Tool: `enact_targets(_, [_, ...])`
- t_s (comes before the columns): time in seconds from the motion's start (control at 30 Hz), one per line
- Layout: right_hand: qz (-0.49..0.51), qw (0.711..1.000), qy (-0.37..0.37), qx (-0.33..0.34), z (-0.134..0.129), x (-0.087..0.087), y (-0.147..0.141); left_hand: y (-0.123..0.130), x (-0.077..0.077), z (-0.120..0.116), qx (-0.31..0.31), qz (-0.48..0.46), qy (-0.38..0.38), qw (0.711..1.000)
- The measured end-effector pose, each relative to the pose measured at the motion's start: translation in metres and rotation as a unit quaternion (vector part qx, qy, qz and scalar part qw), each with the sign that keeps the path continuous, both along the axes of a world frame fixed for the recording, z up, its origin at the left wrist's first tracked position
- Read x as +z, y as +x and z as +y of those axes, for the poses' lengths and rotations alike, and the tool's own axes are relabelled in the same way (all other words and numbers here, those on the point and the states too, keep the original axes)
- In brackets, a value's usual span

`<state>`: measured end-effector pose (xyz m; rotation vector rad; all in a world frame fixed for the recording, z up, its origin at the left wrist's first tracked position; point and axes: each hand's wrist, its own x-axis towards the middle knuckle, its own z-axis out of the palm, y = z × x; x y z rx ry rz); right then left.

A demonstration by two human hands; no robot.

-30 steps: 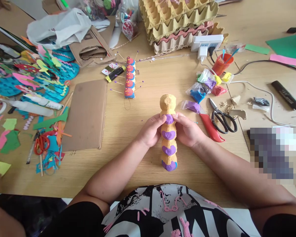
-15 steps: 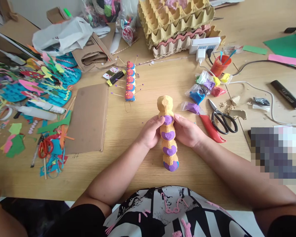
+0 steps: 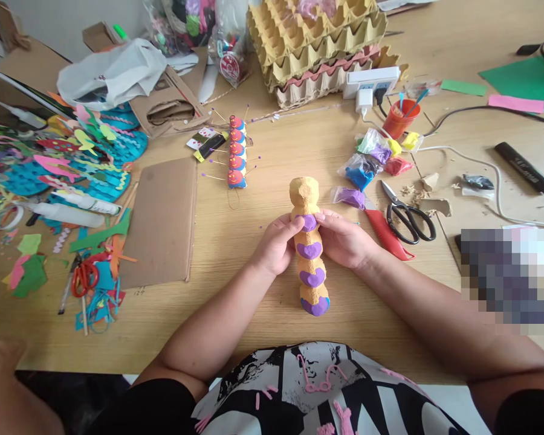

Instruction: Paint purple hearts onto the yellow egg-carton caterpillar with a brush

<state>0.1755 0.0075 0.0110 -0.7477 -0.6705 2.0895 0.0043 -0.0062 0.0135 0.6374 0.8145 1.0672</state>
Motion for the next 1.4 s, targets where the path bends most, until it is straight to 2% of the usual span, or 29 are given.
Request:
enact_targets(0.27, [0.000, 1.000, -0.011, 0.009, 0.0005, 0.0014, 0.0036, 0.0031, 0.0062, -0.0022, -0.007, 0.003, -0.001, 1.000])
enact_targets(0.57, [-0.011, 0.999, -0.016, 0.026, -0.0012, 0.0087, 0.0035, 0.0010, 0.0026, -0.0012, -0.001, 0.003, -0.006, 1.000])
enact_targets(0.8, [-0.015, 0.999, 0.012, 0.045, 0.0011, 0.0054, 0.0060, 0.0029, 0.0025, -0.0023, -0.007, 0.004, 0.011, 1.000])
enact_targets(1.4, [-0.007, 0.999, 0.040, 0.014, 0.0035, 0.0030, 0.0024, 0.0021, 0.0009, 0.0003, 0.010, -0.007, -0.017, 1.000])
